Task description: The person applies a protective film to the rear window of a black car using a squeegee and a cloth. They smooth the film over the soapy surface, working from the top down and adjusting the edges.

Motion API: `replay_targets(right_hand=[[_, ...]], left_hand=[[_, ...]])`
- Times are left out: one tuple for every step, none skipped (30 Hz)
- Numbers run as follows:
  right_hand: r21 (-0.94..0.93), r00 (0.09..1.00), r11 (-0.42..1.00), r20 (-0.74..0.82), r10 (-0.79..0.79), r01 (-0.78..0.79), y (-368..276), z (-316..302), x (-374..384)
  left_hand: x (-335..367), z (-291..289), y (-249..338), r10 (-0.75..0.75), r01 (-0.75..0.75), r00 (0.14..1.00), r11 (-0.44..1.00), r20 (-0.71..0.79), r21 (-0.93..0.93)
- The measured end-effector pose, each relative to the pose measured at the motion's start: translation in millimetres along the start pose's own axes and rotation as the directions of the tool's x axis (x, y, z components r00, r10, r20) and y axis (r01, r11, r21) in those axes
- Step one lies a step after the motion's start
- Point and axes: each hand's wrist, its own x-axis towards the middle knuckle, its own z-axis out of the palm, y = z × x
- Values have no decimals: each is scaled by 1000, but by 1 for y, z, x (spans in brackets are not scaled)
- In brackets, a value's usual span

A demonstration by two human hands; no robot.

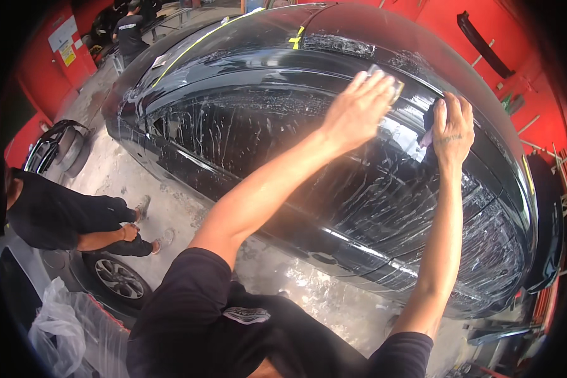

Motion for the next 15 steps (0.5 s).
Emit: replay_targets(right_hand=[[21,1000,1000,0,2,-2,-1,-1,0],[41,1000,999,1,15,-15,-2,-1,-3],[30,1000,999,-2,17,-17,-2,-1,-6],[19,1000,1000,-15,21,-21,-2,1,-6],[11,1000,1000,-22,22,-21,-2,3,-7],[-1,1000,1000,-26,17,-17,-5,3,-7],[-14,999,1000,-29,14,-15,-7,5,-6],[-27,999,1000,-32,13,-13,-6,6,-4],[-32,999,999,-38,-14,12,-9,8,-3],[-30,1000,1000,-28,-2,1,-7,8,-6],[-16,1000,1000,-27,-3,3,-7,9,-4],[-15,1000,1000,-22,-9,8,-8,7,-1],[12,999,999,-14,-30,30,-9,4,0],[22,998,998,-14,-55,56,-7,1,6],[40,998,997,-16,-61,62,-6,-1,5]], left_hand=[[-12,-14,-17,37,-39,999,993,18,110],[-34,-39,-43,77,-86,996,973,51,213],[-57,-64,-66,6,-17,999,964,44,265],[-76,-87,-92,-55,42,998,947,31,318],[-96,-113,-114,-139,128,990,919,3,374],[-107,-131,-118,-231,223,972,878,-33,423],[-108,-123,-116,-265,285,958,864,-106,415],[-107,-108,-113,-298,345,938,848,-177,403],[-107,-98,-100,-336,410,910,821,-244,396],[-88,-79,-70,-289,337,938,885,-190,322],[-69,-53,-34,-151,179,981,945,-120,274],[-52,-20,3,-39,50,997,982,-64,180],[-35,3,26,-89,97,992,991,-86,94],[-31,8,28,-126,134,985,989,-115,62],[-35,-3,14,-46,57,995,991,-87,125]])
